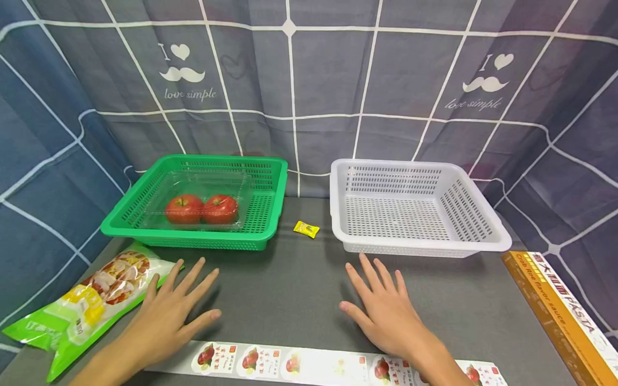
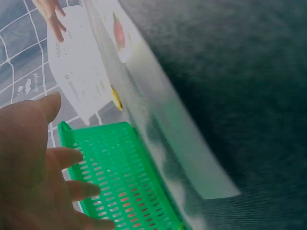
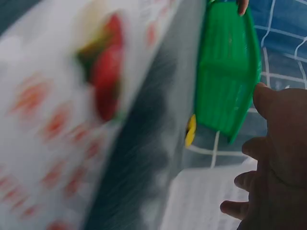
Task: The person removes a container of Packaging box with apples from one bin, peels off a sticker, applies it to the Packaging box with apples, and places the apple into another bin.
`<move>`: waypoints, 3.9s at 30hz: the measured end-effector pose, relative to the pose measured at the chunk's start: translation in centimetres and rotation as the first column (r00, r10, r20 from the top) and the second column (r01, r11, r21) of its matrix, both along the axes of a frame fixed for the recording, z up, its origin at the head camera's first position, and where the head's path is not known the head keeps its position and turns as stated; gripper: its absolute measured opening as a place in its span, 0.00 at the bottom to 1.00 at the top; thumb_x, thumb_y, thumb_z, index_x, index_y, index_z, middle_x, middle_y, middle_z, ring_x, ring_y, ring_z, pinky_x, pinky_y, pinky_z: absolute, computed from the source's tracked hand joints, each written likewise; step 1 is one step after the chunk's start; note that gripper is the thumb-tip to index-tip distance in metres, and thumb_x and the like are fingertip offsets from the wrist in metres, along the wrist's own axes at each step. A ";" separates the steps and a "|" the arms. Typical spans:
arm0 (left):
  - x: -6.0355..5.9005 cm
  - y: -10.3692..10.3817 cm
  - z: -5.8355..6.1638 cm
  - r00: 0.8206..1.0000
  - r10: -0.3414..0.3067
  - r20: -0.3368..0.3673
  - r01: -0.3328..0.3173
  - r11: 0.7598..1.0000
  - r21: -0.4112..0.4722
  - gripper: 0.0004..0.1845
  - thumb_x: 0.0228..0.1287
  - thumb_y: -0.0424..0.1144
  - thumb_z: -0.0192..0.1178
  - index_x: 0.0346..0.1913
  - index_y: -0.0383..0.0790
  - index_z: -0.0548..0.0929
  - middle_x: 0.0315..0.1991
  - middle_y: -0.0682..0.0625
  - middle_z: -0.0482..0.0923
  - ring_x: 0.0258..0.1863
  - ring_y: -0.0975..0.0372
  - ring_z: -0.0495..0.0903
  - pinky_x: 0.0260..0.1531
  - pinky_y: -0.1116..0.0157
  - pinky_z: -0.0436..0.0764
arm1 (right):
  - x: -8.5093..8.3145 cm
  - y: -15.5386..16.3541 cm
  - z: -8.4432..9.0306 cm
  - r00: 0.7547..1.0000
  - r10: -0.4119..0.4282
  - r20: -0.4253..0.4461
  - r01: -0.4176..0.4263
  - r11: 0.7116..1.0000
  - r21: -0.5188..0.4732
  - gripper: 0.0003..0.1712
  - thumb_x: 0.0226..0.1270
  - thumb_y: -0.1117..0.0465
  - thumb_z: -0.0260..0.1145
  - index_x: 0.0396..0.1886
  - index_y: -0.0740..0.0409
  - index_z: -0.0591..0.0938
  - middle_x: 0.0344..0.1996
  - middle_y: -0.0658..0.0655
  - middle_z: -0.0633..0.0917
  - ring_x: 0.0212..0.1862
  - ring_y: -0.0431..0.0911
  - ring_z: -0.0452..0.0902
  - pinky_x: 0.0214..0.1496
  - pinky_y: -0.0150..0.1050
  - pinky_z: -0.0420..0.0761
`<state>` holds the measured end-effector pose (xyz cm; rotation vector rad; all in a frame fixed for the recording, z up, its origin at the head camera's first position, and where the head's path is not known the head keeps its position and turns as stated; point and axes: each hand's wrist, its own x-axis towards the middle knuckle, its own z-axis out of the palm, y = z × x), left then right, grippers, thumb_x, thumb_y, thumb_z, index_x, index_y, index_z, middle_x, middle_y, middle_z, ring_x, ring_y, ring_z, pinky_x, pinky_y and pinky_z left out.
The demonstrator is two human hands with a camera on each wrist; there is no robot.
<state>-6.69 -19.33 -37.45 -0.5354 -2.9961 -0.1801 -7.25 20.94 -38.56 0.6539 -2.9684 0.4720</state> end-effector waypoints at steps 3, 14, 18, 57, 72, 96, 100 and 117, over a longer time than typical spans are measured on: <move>-0.2 0.1 0.5 0.999 -0.022 -0.027 0.023 0.999 0.023 0.39 0.68 0.67 0.51 0.76 0.53 0.63 0.76 0.42 0.54 0.72 0.36 0.50 0.59 0.27 0.51 | -0.2 -1.3 0.9 0.998 0.060 -0.032 -0.062 0.997 -0.044 0.38 0.75 0.40 0.54 0.79 0.45 0.57 0.78 0.56 0.52 0.75 0.60 0.46 0.69 0.67 0.47; -2.5 0.8 1.7 0.981 0.027 -0.193 0.033 0.953 0.302 0.37 0.66 0.51 0.64 0.73 0.39 0.67 0.73 0.34 0.58 0.68 0.38 0.59 0.59 0.36 0.64 | -4.2 -8.7 4.2 0.971 0.188 -0.148 -0.228 0.916 -0.331 0.31 0.73 0.48 0.62 0.69 0.58 0.73 0.71 0.54 0.67 0.71 0.51 0.63 0.66 0.56 0.68; -4.1 0.9 1.7 0.960 0.092 -0.266 0.003 0.942 0.337 0.34 0.64 0.48 0.67 0.69 0.35 0.71 0.72 0.32 0.58 0.66 0.34 0.57 0.55 0.33 0.63 | -6.5 -11.9 4.7 0.974 0.190 -0.124 -0.227 0.812 -0.539 0.23 0.73 0.56 0.62 0.63 0.60 0.78 0.65 0.56 0.75 0.65 0.50 0.71 0.63 0.51 0.73; -8.2 1.2 -0.3 0.847 0.352 -0.400 0.031 0.717 0.697 0.14 0.51 0.38 0.77 0.38 0.33 0.90 0.44 0.39 0.81 0.56 0.41 0.68 0.57 0.41 0.64 | -18.1 -24.2 5.5 0.775 0.187 0.604 0.484 0.440 -0.757 0.38 0.72 0.61 0.63 0.78 0.47 0.60 0.69 0.62 0.67 0.61 0.59 0.72 0.44 0.46 0.83; -8.1 1.2 -0.2 0.852 0.363 -0.377 0.008 0.711 0.703 0.15 0.51 0.38 0.77 0.39 0.31 0.89 0.48 0.37 0.80 0.57 0.39 0.67 0.58 0.41 0.63 | -17.9 -24.1 5.7 0.769 0.185 0.611 0.468 0.487 -0.737 0.50 0.68 0.59 0.67 0.80 0.33 0.49 0.75 0.59 0.59 0.43 0.56 0.78 0.44 0.51 0.81; -8.1 1.1 0.0 0.847 0.379 -0.372 -0.003 0.705 0.709 0.14 0.50 0.38 0.78 0.38 0.32 0.90 0.42 0.39 0.80 0.55 0.41 0.69 0.57 0.43 0.64 | -16.6 -23.1 7.6 0.894 0.113 0.434 0.368 0.370 -0.853 0.39 0.64 0.70 0.60 0.74 0.41 0.68 0.45 0.64 0.74 0.15 0.39 0.60 0.21 0.33 0.76; -8.1 1.4 0.0 0.848 0.378 -0.372 -0.002 0.703 0.711 0.14 0.50 0.38 0.78 0.38 0.33 0.90 0.42 0.39 0.80 0.55 0.41 0.69 0.56 0.43 0.64 | -15.6 -21.1 8.8 0.905 0.098 0.414 0.365 0.320 -0.874 0.40 0.61 0.70 0.60 0.73 0.42 0.70 0.45 0.62 0.72 0.16 0.39 0.60 0.27 0.39 0.81; -8.3 0.7 0.0 0.858 0.378 -0.347 -0.036 0.719 0.694 0.15 0.51 0.42 0.77 0.38 0.36 0.90 0.44 0.39 0.78 0.49 0.42 0.70 0.50 0.45 0.67 | -12.0 -13.3 11.4 0.909 0.120 0.398 0.374 0.180 -0.910 0.41 0.59 0.75 0.60 0.72 0.46 0.71 0.46 0.59 0.67 0.23 0.40 0.69 0.33 0.42 0.86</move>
